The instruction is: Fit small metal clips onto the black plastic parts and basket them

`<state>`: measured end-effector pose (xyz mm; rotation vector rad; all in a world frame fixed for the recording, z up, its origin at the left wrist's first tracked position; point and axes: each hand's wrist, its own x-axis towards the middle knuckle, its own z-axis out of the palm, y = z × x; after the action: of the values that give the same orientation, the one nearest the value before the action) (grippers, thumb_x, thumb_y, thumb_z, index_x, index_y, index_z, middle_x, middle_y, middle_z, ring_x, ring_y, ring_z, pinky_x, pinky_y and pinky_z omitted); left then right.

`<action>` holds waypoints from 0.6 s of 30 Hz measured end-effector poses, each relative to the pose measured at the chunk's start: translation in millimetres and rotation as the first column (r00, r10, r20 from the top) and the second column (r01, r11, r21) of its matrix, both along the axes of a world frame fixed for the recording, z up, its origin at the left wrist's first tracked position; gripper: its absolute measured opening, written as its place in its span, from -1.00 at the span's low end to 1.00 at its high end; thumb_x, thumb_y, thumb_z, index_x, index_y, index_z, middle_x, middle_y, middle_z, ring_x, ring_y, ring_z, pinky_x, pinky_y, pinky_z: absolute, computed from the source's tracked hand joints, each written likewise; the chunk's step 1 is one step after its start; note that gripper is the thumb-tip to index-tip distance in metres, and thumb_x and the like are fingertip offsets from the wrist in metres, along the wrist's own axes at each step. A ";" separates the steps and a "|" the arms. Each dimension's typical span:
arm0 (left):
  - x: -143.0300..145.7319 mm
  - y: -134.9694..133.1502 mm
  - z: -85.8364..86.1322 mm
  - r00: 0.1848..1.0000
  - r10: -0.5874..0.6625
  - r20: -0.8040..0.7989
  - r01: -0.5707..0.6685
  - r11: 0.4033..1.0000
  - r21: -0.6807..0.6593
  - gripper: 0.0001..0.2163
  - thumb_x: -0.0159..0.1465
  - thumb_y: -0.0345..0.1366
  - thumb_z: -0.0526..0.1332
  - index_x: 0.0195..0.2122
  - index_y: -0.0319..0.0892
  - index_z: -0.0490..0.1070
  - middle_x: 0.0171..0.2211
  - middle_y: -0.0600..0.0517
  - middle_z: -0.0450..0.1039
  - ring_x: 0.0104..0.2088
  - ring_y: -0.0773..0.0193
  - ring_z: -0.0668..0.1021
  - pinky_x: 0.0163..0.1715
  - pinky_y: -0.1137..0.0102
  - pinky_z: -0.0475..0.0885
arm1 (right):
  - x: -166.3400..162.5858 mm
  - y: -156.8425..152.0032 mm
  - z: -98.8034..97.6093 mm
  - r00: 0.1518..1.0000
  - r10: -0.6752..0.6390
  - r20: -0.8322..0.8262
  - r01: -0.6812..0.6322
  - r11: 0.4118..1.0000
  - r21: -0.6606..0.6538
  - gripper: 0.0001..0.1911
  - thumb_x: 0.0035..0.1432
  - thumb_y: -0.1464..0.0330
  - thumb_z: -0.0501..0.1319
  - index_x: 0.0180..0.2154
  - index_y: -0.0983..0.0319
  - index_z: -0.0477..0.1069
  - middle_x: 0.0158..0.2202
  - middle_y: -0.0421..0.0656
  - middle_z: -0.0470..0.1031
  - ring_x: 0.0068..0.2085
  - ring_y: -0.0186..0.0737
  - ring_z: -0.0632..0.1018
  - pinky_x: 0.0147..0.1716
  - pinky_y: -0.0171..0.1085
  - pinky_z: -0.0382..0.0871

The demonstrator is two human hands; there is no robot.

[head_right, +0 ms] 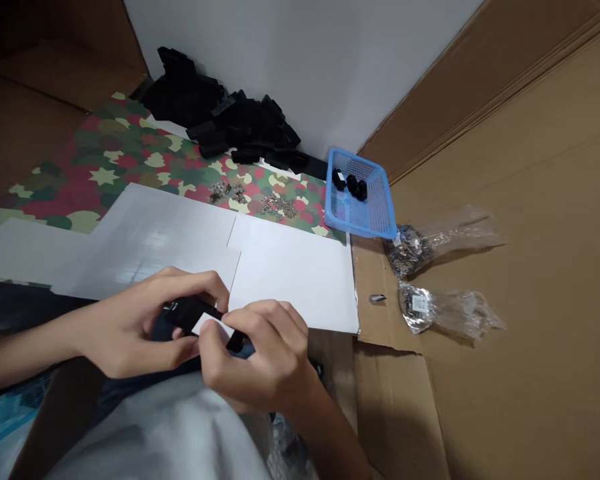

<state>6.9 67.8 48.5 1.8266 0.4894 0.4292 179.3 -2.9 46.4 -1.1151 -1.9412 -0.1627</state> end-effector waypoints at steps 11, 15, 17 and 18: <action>0.9 -2.6 0.6 1.000 -0.024 -0.007 0.023 0.998 -0.050 -0.78 0.05 -0.49 0.18 -0.28 -0.14 0.26 -0.62 0.25 0.18 -0.63 0.46 0.24 -0.61 0.53 0.18 | 1.0 -0.9 6.1 0.999 0.000 0.047 0.002 0.999 -0.044 -0.80 -0.01 0.59 0.21 -0.42 0.17 0.43 -0.52 -0.25 0.42 -0.48 -0.37 0.45 -0.48 -0.34 0.36; 0.8 -2.5 0.7 0.999 -0.031 -0.015 0.029 0.997 -0.077 -0.79 0.06 -0.48 0.17 -0.28 -0.14 0.26 -0.62 0.25 0.18 -0.62 0.45 0.24 -0.60 0.53 0.18 | 3.6 -2.2 4.4 0.995 0.042 0.089 -0.038 0.998 -0.041 -0.80 0.00 0.59 0.19 -0.38 0.18 0.44 -0.48 -0.23 0.45 -0.46 -0.34 0.45 -0.48 -0.31 0.35; 1.0 -2.5 0.8 0.999 -0.032 -0.015 0.031 0.995 -0.098 -0.80 0.06 -0.48 0.17 -0.29 -0.14 0.26 -0.62 0.25 0.17 -0.62 0.45 0.24 -0.61 0.52 0.18 | 5.4 -2.9 2.4 0.992 0.061 0.113 -0.056 0.997 -0.049 -0.78 0.00 0.59 0.18 -0.33 0.19 0.45 -0.44 -0.21 0.46 -0.43 -0.31 0.45 -0.47 -0.28 0.33; 1.3 -2.4 0.9 0.999 -0.032 -0.016 0.030 0.994 -0.108 -0.81 0.06 -0.47 0.17 -0.29 -0.14 0.26 -0.62 0.24 0.17 -0.62 0.45 0.23 -0.61 0.52 0.17 | 6.5 -3.0 1.4 0.990 0.074 0.118 -0.068 0.996 -0.057 -0.78 0.00 0.58 0.18 -0.31 0.19 0.45 -0.42 -0.20 0.47 -0.41 -0.29 0.45 -0.46 -0.27 0.33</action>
<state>8.2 65.4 49.5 1.7332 0.4865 0.3584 185.8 -6.0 47.8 -1.0905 -2.1003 -0.1437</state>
